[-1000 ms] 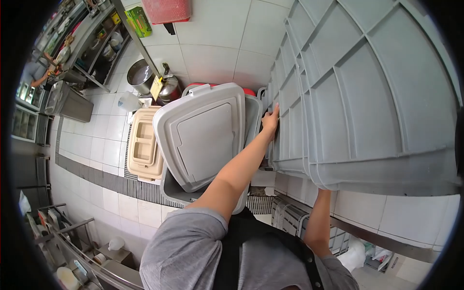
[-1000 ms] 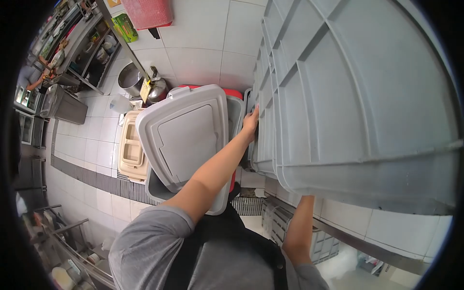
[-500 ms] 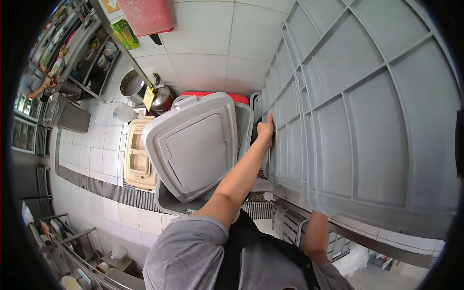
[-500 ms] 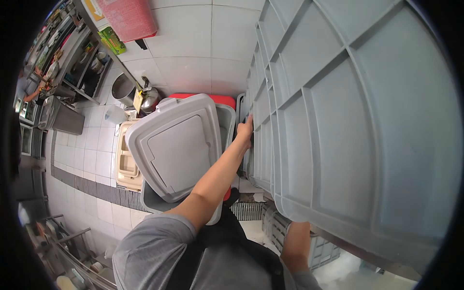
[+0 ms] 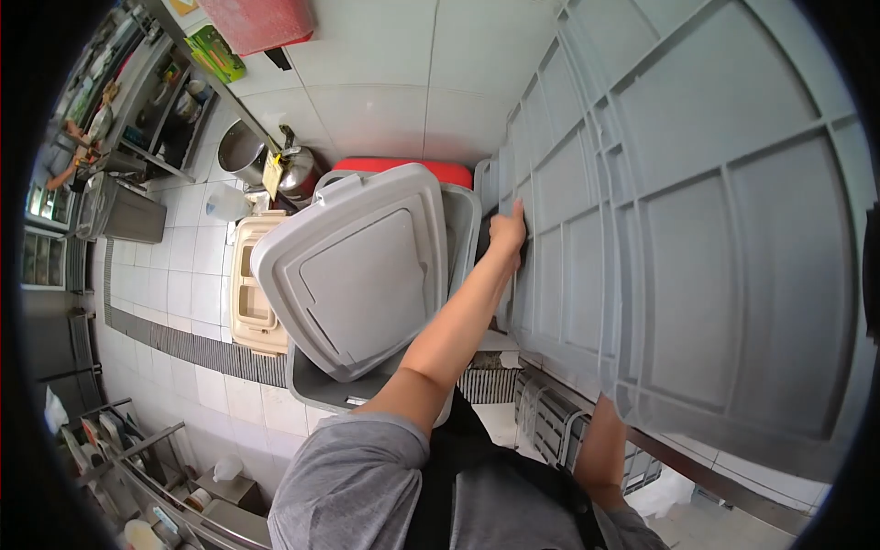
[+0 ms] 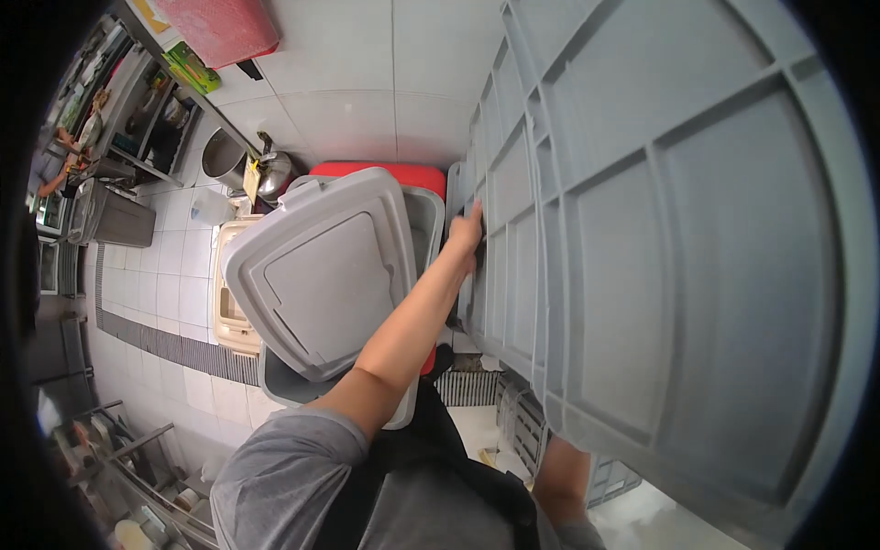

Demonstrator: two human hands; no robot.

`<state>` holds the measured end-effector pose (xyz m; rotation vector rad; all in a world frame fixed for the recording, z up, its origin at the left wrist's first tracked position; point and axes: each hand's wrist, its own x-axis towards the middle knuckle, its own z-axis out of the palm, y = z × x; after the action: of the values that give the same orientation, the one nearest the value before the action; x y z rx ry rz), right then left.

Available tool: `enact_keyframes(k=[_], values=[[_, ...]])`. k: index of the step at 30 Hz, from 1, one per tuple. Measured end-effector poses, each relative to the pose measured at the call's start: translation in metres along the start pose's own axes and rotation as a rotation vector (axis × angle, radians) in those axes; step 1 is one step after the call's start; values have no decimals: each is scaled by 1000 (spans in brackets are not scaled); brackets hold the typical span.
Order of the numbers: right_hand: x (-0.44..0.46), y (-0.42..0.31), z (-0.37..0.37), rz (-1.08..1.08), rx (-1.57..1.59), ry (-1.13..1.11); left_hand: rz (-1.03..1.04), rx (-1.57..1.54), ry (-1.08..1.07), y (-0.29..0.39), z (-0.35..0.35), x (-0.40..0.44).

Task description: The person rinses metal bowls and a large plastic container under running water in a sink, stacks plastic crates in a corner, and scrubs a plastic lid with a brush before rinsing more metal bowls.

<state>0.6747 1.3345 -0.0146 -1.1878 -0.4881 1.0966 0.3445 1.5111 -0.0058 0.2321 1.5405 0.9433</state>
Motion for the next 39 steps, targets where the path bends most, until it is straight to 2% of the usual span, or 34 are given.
enact_keyframes(k=[3,10,16,21,26,29,32,36,39], values=[[5,-2,3,-6,-14,-1,-16,30,0,37,-2,-10],[3,-7,-5,13,-24,9,-43,81,-66,13,2,14],[-1,0,-11,24,-48,15,-176,62,170,14,1,6],[11,3,-9,8,-62,14,-88,17,75,-12,1,38],[22,9,-4,9,-76,14,-121,105,100,8,-6,12],[26,12,-3,7,-79,12,-71,178,66,10,-7,14],[28,12,3,4,-71,-4,2,116,50,28,-18,-36],[30,11,1,-11,-62,-14,322,-77,-14,-11,-17,-58],[30,12,-7,-21,-55,-13,555,-41,-15,-53,-19,-89]])
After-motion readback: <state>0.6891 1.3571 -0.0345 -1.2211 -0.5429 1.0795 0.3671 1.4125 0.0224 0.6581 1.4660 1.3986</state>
